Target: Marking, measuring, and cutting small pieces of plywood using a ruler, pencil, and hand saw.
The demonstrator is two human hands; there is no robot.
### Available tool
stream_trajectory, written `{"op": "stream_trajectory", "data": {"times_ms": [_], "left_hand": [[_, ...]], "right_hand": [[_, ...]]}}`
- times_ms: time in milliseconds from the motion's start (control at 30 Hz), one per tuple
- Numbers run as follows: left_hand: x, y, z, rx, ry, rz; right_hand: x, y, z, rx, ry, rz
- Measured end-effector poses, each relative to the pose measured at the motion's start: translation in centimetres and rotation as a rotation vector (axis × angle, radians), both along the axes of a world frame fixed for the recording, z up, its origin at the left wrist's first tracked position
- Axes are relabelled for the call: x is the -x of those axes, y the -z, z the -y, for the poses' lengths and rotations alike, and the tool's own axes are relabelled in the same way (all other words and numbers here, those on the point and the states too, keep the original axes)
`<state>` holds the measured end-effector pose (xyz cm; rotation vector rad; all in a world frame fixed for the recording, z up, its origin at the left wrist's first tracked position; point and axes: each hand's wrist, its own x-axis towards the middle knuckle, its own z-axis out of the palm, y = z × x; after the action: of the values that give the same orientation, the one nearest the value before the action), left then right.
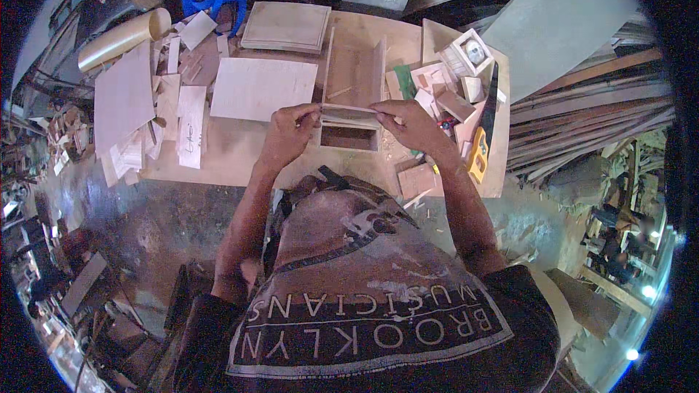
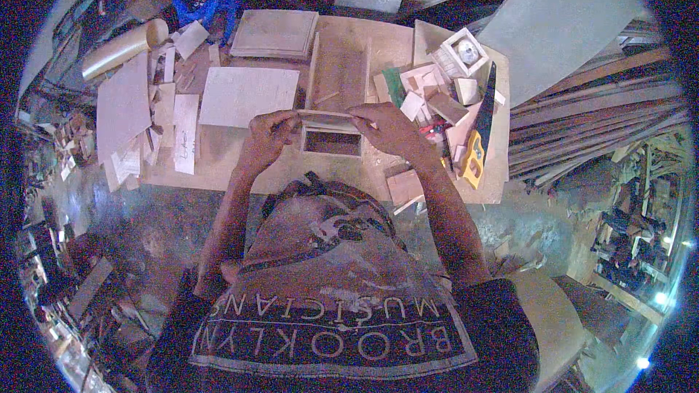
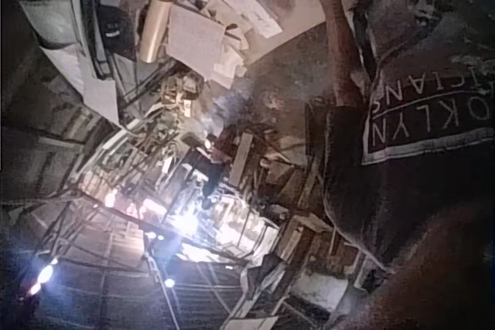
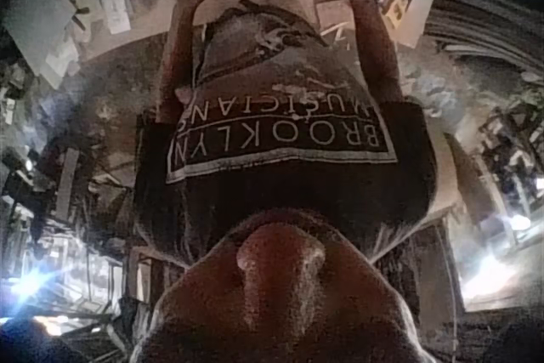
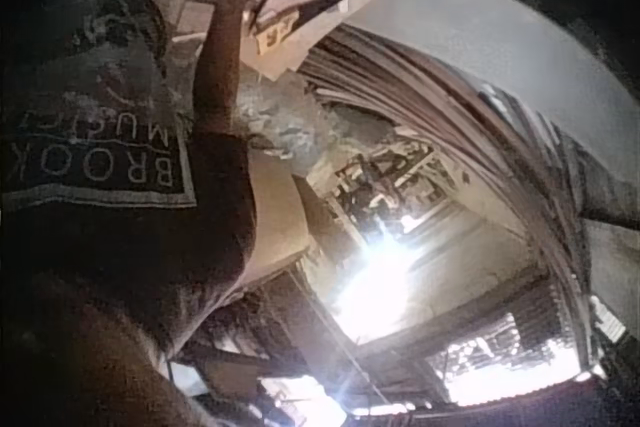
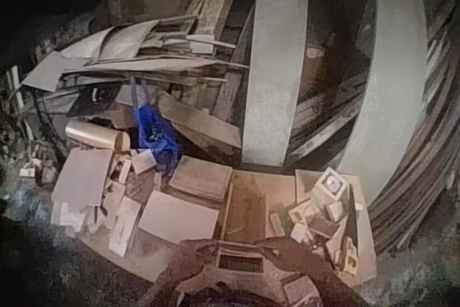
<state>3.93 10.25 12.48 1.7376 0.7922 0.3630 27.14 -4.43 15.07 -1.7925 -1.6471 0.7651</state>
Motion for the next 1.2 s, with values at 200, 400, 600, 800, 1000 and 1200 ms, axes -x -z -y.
{"op": "stream_trajectory", "data": {"times_ms": [200,400,600,800,1000,1200], "left_hand": [[0.4,0.3,-0.3,-0.074,0.067,0.011],[0.7,-0.2,-0.7,-0.045,0.112,-0.062],[0.7,0.4,-1.0,-0.032,0.111,0.047],[0.8,0.5,-1.4,-0.074,0.145,0.007],[0.7,-0.1,-1.5,-0.029,0.189,-0.111],[0.9,0.8,-1.8,-0.061,0.196,-0.062]], "right_hand": [[0.0,0.4,0.3,-0.075,-0.029,0.007],[0.6,-0.1,0.4,-0.037,-0.033,0.030],[0.8,-0.1,0.7,-0.039,-0.038,0.057],[1.7,-0.4,0.5,-0.097,0.006,0.127],[1.7,0.0,0.9,-0.090,0.042,0.164],[2.4,0.4,1.1,-0.125,0.075,0.169]]}}
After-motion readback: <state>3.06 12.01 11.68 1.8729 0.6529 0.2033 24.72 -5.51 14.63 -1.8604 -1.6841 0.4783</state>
